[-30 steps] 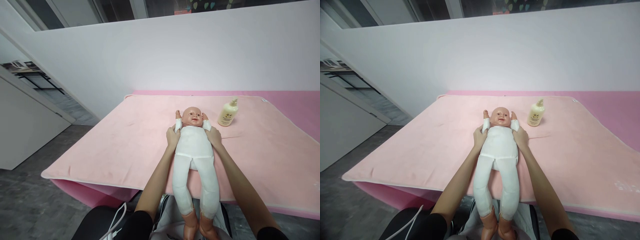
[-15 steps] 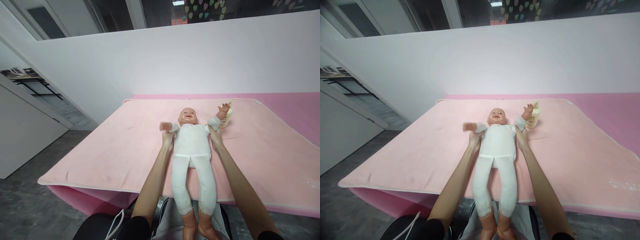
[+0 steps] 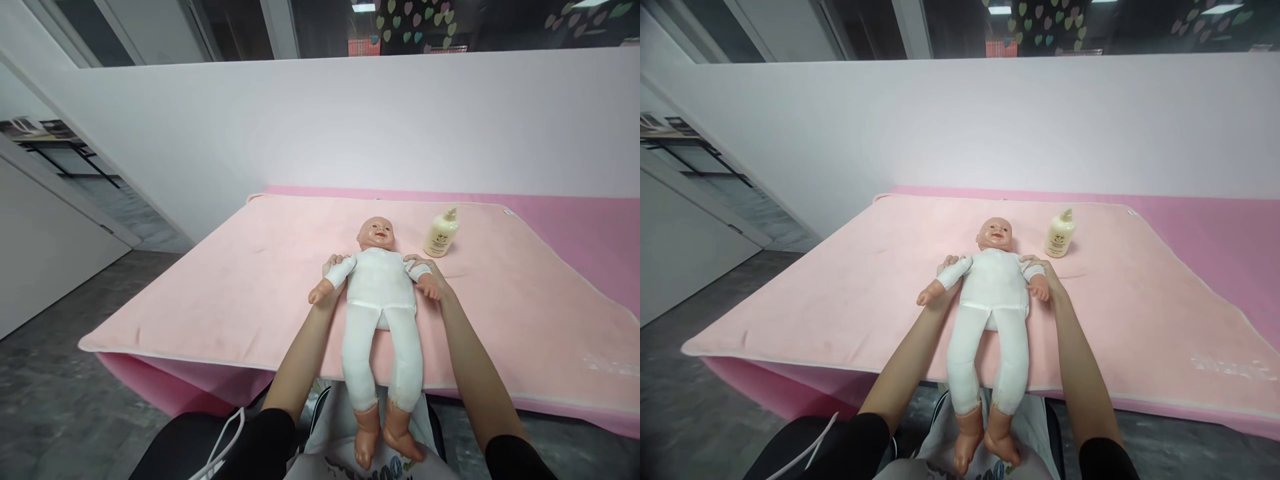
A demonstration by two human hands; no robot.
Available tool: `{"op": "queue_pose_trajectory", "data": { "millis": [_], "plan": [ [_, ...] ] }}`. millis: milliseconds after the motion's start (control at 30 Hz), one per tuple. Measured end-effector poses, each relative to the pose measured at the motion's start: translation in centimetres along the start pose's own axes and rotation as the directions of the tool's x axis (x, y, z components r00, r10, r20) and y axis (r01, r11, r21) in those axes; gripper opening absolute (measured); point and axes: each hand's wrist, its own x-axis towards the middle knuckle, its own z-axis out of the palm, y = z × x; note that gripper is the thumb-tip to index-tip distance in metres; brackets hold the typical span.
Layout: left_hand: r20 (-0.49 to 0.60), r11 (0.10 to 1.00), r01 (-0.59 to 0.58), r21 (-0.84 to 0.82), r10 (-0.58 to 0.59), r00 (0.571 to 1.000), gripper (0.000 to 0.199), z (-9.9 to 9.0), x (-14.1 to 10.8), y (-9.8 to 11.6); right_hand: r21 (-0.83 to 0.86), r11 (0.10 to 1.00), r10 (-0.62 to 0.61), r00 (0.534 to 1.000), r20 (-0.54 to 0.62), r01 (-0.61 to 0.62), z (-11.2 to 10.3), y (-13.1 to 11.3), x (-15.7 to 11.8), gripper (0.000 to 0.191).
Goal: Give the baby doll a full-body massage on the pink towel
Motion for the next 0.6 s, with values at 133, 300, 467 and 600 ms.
{"op": "queue_pose_trajectory", "data": {
  "millis": [133,300,467,600],
  "plan": [
    [0.115,0.995,-0.03,-0.094,0.041,0.993,0.043,-0.1,-0.8,0.2,0.045,0.999,-0.015,0.98,0.198,0.007,-0.9,-0.3,0.0,0.012],
    [0.104,1.0,-0.011,0.009,0.01,0.995,0.042,0.3,-0.2,0.3,0.223,0.965,-0.202,0.927,0.315,0.135,-1.3,0.3,0.4,0.013],
    [-0.002,0.89,-0.041,0.453,0.047,0.999,0.029,0.9,0.4,-0.1,0.389,0.91,-0.184,0.98,0.069,0.144,0.5,1.1,0.6,0.029],
    [-0.005,0.802,-0.061,0.594,0.079,0.997,0.035,0.9,-0.2,-0.4,0.44,0.895,-0.062,0.998,-0.033,0.07,1.4,1.1,1.0,0.045]
  ]
}}
